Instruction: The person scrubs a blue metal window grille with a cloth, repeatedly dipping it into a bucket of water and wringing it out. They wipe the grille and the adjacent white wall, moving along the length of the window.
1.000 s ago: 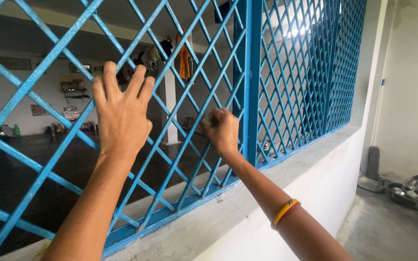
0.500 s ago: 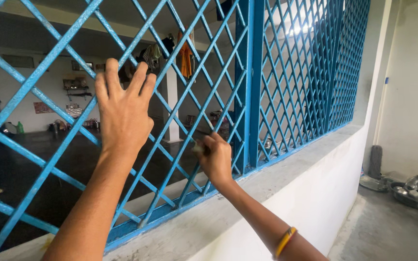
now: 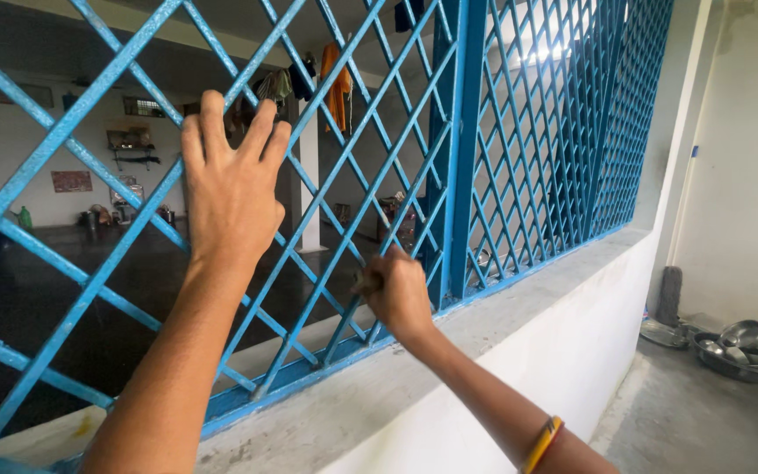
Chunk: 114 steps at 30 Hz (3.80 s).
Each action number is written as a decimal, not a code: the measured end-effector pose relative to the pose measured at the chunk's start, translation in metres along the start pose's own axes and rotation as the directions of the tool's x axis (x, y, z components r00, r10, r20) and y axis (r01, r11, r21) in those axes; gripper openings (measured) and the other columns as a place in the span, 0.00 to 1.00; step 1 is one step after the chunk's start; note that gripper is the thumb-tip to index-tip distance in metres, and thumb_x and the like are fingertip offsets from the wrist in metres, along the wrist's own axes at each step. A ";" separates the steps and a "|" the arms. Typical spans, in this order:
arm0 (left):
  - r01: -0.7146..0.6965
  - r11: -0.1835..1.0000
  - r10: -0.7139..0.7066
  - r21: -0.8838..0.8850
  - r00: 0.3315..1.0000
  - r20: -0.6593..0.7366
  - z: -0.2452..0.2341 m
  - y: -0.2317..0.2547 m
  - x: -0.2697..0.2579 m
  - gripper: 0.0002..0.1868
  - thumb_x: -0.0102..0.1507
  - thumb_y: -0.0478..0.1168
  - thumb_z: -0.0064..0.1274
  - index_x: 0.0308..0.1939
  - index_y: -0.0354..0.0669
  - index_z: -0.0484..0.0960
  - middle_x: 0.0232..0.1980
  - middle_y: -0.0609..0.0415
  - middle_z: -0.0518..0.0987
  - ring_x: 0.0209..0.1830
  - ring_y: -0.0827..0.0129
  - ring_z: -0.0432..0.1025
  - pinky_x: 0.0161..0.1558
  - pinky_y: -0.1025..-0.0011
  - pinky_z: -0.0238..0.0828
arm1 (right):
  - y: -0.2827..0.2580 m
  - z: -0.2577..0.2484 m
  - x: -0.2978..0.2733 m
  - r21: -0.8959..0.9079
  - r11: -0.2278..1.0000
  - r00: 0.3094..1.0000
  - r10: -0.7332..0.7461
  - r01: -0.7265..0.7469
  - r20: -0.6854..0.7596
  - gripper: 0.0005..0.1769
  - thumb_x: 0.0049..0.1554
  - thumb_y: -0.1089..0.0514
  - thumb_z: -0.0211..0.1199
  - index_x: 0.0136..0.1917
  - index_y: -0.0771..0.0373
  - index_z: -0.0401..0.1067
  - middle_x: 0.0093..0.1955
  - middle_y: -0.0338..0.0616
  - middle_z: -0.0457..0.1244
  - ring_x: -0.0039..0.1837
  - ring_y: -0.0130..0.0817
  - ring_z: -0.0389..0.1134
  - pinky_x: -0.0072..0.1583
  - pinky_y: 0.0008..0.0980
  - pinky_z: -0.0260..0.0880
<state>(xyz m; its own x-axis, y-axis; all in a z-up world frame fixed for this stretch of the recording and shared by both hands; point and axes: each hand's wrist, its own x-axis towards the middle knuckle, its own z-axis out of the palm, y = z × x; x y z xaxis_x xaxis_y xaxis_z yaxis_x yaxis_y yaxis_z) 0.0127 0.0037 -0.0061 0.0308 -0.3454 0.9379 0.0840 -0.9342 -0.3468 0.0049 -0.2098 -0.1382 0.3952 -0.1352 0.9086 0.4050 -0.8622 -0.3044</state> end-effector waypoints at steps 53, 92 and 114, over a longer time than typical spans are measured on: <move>-0.373 0.857 0.494 -0.354 0.790 0.363 -0.024 0.164 -0.078 0.37 0.58 0.62 0.56 0.63 0.42 0.77 0.81 0.30 0.30 0.79 0.48 0.48 0.76 0.58 0.30 | 0.117 -0.023 -0.071 -0.069 0.974 0.976 -0.214 0.215 0.023 0.11 0.40 0.72 0.68 0.36 0.60 0.81 0.41 0.47 0.68 0.42 0.45 0.71 0.44 0.40 0.71; -0.259 0.815 0.462 -0.517 0.830 0.313 -0.015 0.158 -0.077 0.31 0.51 0.41 0.66 0.59 0.44 0.80 0.82 0.31 0.28 0.82 0.49 0.40 0.77 0.60 0.22 | 0.207 -0.018 -0.040 -0.243 0.964 0.932 -0.185 0.110 -0.312 0.02 0.43 0.65 0.70 0.32 0.60 0.79 0.30 0.45 0.69 0.36 0.41 0.68 0.41 0.38 0.69; -0.247 0.814 0.438 -0.526 0.856 0.276 -0.008 0.166 -0.085 0.29 0.50 0.40 0.67 0.57 0.42 0.82 0.82 0.34 0.28 0.82 0.52 0.41 0.77 0.60 0.24 | 0.222 -0.003 -0.013 0.028 0.894 0.888 0.448 -0.448 -0.106 0.17 0.41 0.58 0.80 0.32 0.68 0.72 0.29 0.44 0.65 0.33 0.34 0.65 0.39 0.34 0.67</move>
<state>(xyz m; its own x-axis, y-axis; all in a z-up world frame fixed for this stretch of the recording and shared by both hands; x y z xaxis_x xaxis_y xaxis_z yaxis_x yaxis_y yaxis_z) 0.0157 -0.1228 -0.1437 0.3381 -0.6799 0.6507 -0.4636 -0.7220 -0.5136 0.0871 -0.4015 -0.2166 0.4448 -0.5583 0.7004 0.2079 -0.6963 -0.6870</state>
